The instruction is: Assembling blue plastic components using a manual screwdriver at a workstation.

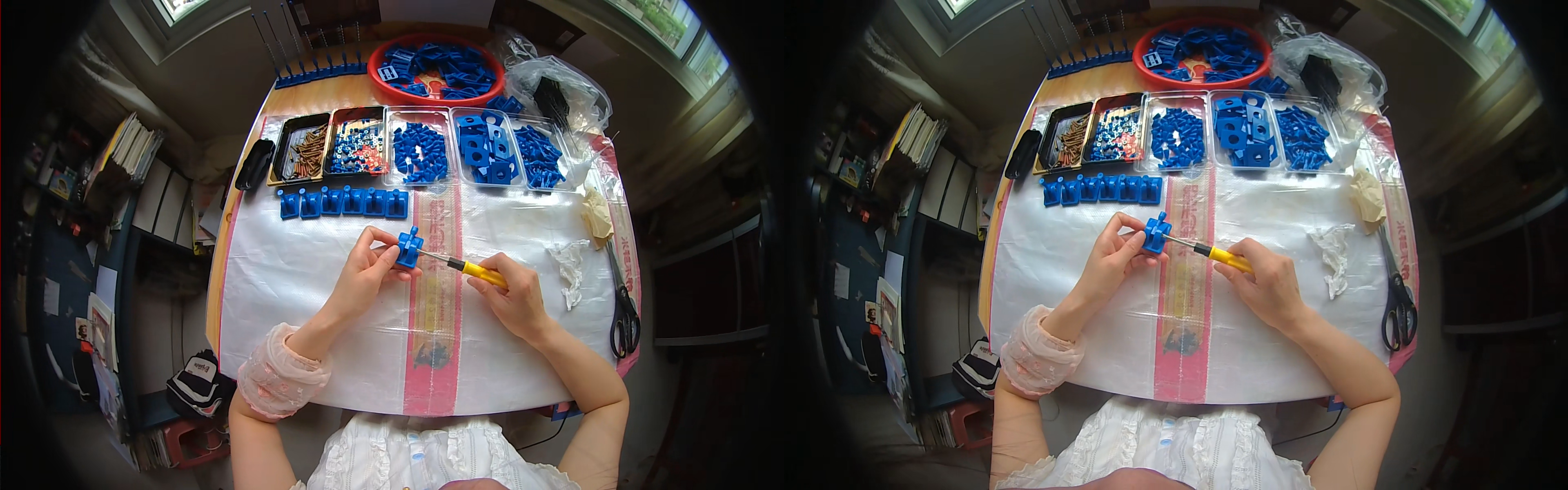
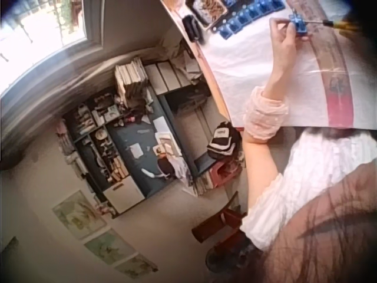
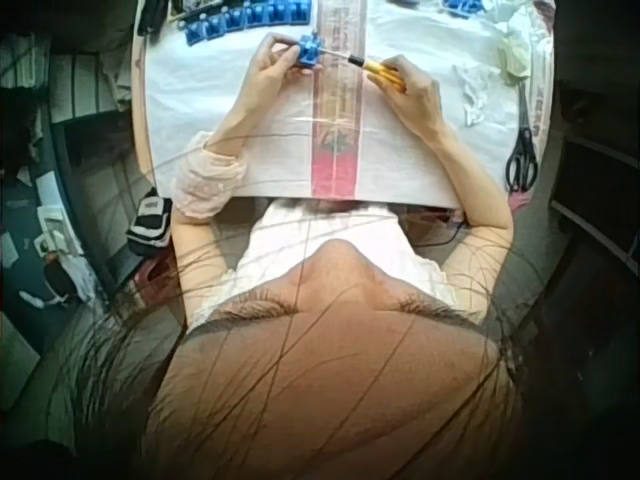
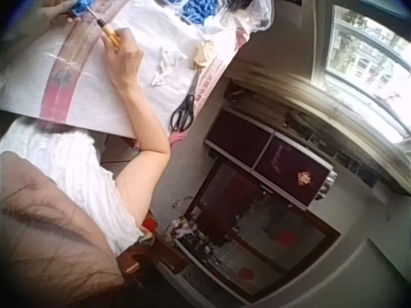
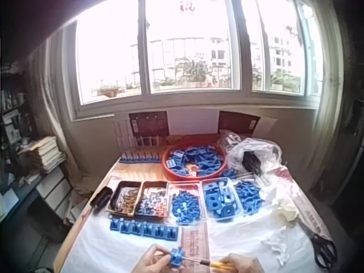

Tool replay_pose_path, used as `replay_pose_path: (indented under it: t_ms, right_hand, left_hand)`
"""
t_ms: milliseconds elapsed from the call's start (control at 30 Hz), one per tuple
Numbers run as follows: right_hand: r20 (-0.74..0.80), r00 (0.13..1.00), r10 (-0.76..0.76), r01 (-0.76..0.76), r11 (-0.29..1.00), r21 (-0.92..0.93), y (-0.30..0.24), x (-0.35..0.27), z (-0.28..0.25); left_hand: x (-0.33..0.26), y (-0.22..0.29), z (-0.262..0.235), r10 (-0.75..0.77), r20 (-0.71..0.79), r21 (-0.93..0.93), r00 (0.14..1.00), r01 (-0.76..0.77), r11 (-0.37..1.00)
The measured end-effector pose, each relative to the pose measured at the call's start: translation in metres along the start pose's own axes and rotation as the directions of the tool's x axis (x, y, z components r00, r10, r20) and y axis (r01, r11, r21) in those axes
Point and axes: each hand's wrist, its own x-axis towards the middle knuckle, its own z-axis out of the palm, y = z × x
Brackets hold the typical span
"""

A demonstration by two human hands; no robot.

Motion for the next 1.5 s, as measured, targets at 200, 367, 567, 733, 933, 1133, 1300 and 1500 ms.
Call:
replay_pose_path:
  t_ms: [200, 367, 567, 733, 933, 1133, 1300, 1500]
  right_hand:
    - [-0.017, 1.0, -0.01, 0.011, 1.0, 0.017, -0.001, 0.001, 0.001]
    - [0.019, 0.999, -0.042, 0.043, 0.998, -0.043, -0.004, 0.003, -0.004]
    - [0.027, 1.0, -0.009, 0.01, 0.999, -0.044, -0.001, 0.0, -0.002]
    - [-0.021, 0.997, -0.069, 0.068, 0.995, -0.066, 0.004, 0.001, 0.001]
    - [0.004, 0.999, -0.04, 0.041, 0.999, -0.032, 0.002, 0.001, 0.0]
    - [-0.009, 0.998, -0.058, 0.057, 0.998, -0.031, 0.004, -0.001, 0.002]
    - [-0.036, 0.995, -0.096, 0.094, 0.993, -0.065, 0.006, -0.001, 0.003]
    - [-0.051, 0.998, -0.039, 0.041, 0.999, 0.021, 0.001, 0.001, 0.001]
  left_hand:
    - [0.0, -0.001, -0.001, -0.002, 0.0, -0.003, 1.0, 0.002, 1.0]
    - [0.0, 0.0, 0.0, 0.001, -0.007, -0.006, 1.0, -0.001, 1.0]
    - [0.001, -0.001, -0.001, 0.0, 0.003, -0.006, 1.0, 0.0, 1.0]
    - [0.0, -0.001, -0.002, -0.006, 0.023, -0.006, 1.0, 0.007, 1.0]
    - [-0.001, 0.0, -0.001, 0.002, 0.004, -0.005, 1.0, -0.002, 1.0]
    - [0.0, 0.003, 0.001, 0.004, 0.011, 0.015, 1.0, -0.004, 1.0]
    - [0.0, 0.004, 0.0, -0.017, 0.03, 0.009, 0.999, 0.017, 1.0]
    - [0.0, 0.006, 0.003, -0.027, 0.019, 0.0, 0.999, 0.027, 1.0]
